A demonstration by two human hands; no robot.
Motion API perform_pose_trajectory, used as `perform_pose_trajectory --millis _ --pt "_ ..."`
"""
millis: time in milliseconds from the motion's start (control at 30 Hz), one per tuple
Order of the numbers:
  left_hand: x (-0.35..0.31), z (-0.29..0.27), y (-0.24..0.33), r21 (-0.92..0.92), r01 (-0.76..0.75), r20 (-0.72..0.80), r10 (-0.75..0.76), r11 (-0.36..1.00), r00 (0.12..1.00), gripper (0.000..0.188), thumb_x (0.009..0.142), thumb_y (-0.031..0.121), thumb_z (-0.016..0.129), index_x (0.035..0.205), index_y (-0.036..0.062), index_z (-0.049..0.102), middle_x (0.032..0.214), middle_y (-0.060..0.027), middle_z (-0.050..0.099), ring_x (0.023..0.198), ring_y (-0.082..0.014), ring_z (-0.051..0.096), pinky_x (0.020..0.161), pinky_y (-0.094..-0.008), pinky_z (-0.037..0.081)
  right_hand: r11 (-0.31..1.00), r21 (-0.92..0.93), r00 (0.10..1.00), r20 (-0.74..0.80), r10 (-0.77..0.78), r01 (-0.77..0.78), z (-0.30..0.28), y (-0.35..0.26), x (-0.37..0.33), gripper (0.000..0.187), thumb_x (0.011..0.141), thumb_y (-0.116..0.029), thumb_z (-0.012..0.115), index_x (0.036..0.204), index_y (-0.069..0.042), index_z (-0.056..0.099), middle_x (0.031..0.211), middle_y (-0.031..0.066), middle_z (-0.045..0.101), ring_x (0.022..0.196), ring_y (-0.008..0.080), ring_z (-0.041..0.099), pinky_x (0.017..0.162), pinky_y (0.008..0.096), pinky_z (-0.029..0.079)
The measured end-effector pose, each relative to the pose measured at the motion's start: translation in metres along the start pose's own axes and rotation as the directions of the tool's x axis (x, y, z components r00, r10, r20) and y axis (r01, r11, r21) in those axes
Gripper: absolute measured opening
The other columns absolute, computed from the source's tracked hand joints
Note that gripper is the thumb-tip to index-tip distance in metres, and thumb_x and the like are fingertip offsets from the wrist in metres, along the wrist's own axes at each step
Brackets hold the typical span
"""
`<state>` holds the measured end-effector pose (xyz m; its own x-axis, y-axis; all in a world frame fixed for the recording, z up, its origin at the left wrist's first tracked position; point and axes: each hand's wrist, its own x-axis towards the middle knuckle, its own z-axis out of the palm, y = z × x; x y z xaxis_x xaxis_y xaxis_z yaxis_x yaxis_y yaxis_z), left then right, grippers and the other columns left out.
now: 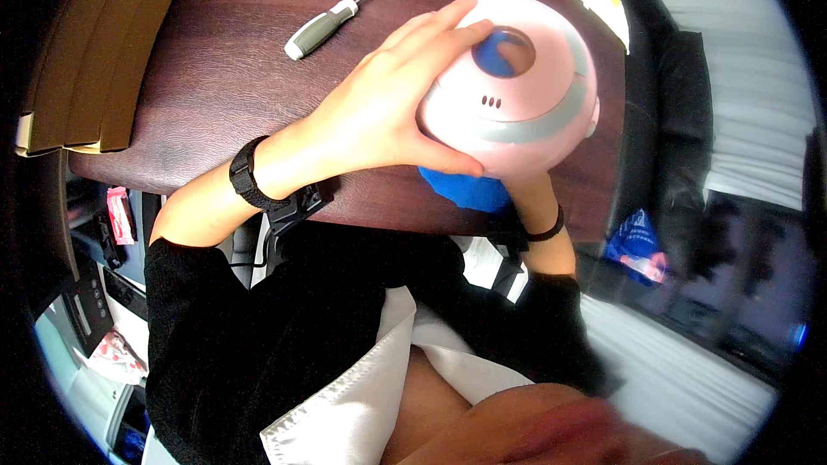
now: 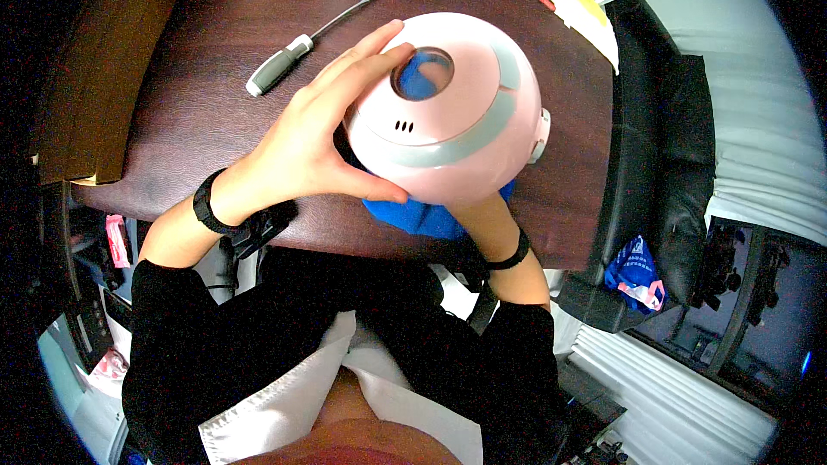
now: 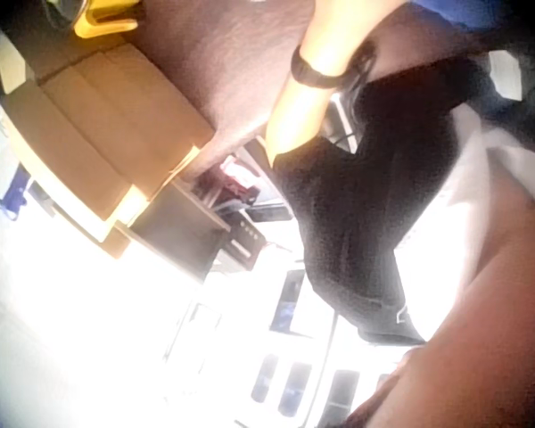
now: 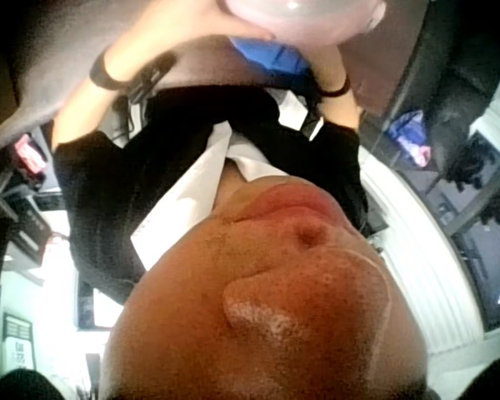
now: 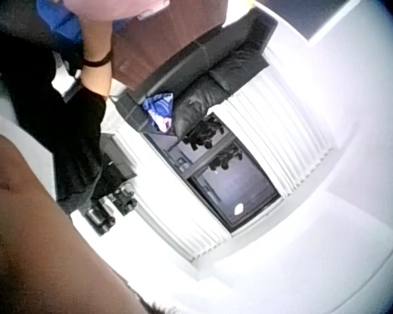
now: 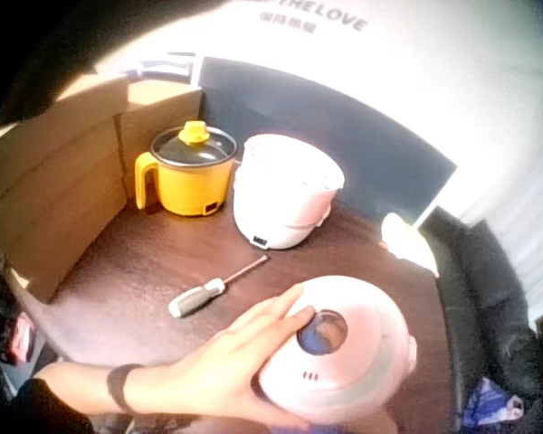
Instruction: The person wipes a pink circular appliance part with a blue cloth, then attaches two white curved plastic pieces to its rim. They continue to wipe the part and adjust the attached pieces.
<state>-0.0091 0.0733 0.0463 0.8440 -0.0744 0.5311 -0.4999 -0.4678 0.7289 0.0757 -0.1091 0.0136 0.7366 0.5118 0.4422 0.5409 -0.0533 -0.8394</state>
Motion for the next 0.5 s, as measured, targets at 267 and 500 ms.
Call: perform_pose_trajectory --millis 267,500 --pt "0.0 0.001 -0.002 0.062 -0.016 -0.008 0.017 0.998 1.0 0.107 0.052 0.034 0.092 0.141 0.0041 0.041 0.151 -0.0245 0.03 0.137 -0.0377 0.038 0.11 -0.0445 0.036 1.0 0.008 1.0 -0.007 -0.029 0.029 0.02 0.011 0.007 0.045 0.088 -0.013 0.061 0.129 0.0 0.049 0.124 0.0144 0.057 0.116 0.0267 0.055 0.1 0.0369 0.042" --pt "-0.001 0.003 -0.003 0.027 -0.02 0.003 0.02 0.999 1.0 0.11 0.052 0.035 0.092 0.142 0.0042 0.039 0.152 -0.0244 0.029 0.137 -0.0381 0.037 0.11 -0.0447 0.035 1.0 0.007 0.999 -0.014 -0.029 0.029 0.019 0.01 0.006 0.044 0.088 -0.013 0.061 0.129 -0.001 0.05 0.124 0.0144 0.058 0.116 0.0266 0.056 0.1 0.037 0.042"
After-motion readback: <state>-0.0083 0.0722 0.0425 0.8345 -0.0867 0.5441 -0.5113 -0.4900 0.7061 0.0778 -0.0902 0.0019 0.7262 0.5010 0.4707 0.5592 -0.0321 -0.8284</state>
